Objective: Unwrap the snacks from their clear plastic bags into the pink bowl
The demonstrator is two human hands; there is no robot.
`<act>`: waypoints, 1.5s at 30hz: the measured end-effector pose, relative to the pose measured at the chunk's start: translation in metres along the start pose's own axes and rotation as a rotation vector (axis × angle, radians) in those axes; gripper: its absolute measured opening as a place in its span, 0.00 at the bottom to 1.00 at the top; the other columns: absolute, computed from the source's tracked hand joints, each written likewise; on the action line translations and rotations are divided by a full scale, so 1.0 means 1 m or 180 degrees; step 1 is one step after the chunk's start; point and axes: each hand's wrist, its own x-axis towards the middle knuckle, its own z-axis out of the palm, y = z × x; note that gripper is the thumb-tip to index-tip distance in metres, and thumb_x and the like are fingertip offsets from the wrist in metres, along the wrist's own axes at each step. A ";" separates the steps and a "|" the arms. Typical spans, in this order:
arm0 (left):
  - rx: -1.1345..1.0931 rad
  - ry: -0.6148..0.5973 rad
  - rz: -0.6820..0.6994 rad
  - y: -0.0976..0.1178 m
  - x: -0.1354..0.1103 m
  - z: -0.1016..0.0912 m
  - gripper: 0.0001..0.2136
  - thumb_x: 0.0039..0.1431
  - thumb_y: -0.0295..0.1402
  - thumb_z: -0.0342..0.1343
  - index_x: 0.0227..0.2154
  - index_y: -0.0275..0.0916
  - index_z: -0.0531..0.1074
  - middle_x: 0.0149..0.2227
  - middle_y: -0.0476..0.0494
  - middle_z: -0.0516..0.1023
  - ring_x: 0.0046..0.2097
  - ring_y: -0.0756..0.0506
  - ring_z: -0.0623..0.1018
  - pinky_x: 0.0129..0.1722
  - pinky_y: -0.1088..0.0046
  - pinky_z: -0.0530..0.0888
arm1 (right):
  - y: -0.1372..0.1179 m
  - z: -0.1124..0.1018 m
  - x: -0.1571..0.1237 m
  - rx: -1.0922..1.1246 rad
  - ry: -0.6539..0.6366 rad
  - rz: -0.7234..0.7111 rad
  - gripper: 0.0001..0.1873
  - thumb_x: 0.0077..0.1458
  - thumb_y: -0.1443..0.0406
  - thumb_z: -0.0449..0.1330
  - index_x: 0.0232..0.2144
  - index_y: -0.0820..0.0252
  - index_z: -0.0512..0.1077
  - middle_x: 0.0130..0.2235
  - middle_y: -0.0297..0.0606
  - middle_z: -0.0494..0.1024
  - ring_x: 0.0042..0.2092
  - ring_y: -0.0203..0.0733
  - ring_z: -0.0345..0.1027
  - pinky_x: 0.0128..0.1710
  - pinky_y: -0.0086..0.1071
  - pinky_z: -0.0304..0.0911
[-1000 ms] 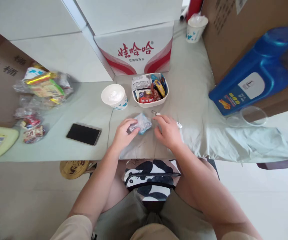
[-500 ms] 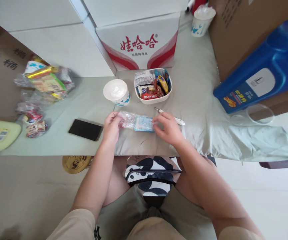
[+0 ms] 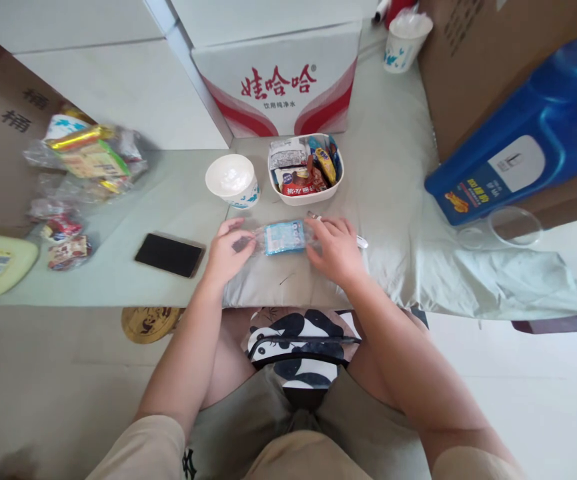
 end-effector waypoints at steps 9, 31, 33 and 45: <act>-0.0319 0.0604 0.1121 0.034 -0.022 -0.029 0.05 0.59 0.27 0.55 0.29 0.40 0.73 0.35 0.45 0.82 0.43 0.46 0.82 0.46 0.68 0.77 | -0.020 -0.024 -0.012 0.0147 0.0155 -0.0706 0.08 0.60 0.68 0.56 0.34 0.55 0.75 0.41 0.40 0.81 0.45 0.46 0.74 0.46 0.40 0.64; 0.0745 -0.0812 -0.0038 0.019 -0.031 -0.037 0.35 0.45 0.41 0.71 0.58 0.44 0.72 0.67 0.35 0.63 0.68 0.31 0.64 0.66 0.52 0.63 | -0.053 -0.007 -0.011 -0.0384 -0.0611 0.0621 0.28 0.62 0.62 0.55 0.63 0.62 0.66 0.43 0.51 0.81 0.44 0.57 0.75 0.44 0.46 0.69; 0.0394 -0.1031 -0.0018 0.016 -0.029 -0.035 0.31 0.50 0.39 0.67 0.59 0.44 0.70 0.64 0.37 0.68 0.64 0.36 0.71 0.63 0.58 0.68 | -0.058 0.000 -0.009 -0.0206 -0.0546 0.0030 0.16 0.64 0.65 0.52 0.50 0.61 0.74 0.47 0.51 0.80 0.49 0.55 0.73 0.49 0.45 0.69; -0.2456 -0.0911 -0.1922 0.030 -0.020 -0.018 0.12 0.52 0.44 0.60 0.27 0.40 0.70 0.27 0.50 0.73 0.27 0.51 0.70 0.27 0.77 0.64 | -0.055 0.032 0.006 0.0046 -0.1160 -0.0325 0.30 0.55 0.65 0.64 0.61 0.56 0.68 0.62 0.49 0.71 0.61 0.59 0.66 0.59 0.53 0.64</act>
